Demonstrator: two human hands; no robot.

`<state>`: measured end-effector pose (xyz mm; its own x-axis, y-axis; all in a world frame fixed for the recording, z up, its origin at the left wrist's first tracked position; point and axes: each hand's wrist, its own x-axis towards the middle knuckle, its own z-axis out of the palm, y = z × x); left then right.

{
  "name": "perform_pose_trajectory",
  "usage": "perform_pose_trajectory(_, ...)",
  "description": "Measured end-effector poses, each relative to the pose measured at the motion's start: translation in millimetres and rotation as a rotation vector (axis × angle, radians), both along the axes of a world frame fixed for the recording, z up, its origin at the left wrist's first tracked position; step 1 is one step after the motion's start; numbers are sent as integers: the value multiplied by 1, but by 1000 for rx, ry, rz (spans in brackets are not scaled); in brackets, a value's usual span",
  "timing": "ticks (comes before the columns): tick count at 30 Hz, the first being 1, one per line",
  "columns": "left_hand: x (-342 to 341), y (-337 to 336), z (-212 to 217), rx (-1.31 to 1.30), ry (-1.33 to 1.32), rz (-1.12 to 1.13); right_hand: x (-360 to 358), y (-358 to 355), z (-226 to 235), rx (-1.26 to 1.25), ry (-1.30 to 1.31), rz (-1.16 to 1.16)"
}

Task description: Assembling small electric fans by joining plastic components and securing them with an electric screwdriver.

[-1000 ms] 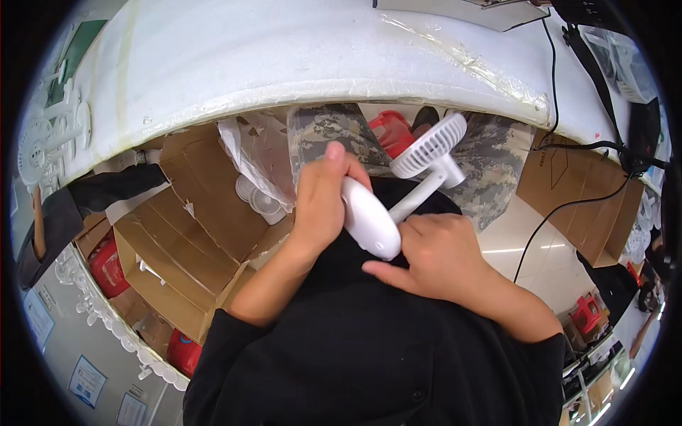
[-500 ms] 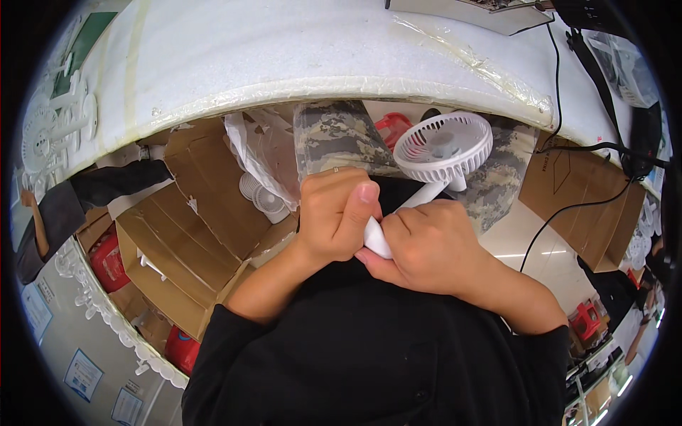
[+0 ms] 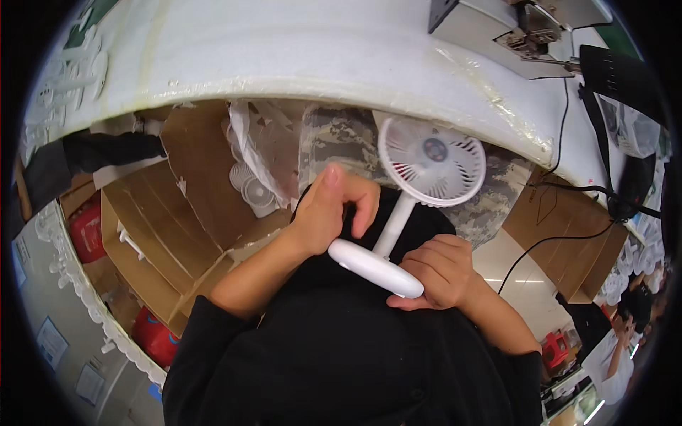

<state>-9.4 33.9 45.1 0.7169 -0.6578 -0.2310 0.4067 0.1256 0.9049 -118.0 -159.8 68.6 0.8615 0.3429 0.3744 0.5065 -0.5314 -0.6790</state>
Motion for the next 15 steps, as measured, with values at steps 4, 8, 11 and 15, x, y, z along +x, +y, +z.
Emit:
perform_pose_trajectory(4, 3, 0, -1, -67, -40, -90, -1, 2, -4, 25, -49, 47)
perform_pose_trajectory(8, 4, -3, -2, -100, -101, -93, 1, 1, -3, 39, -65, 58)
perform_pose_trajectory(11, 3, -7, -2, -49, -131, -32, 6, -3, 7, 34, -19, 52)
perform_pose_trajectory(15, 0, -7, -5, 30, -135, 97, 14, -21, 17, 403, 354, 33)
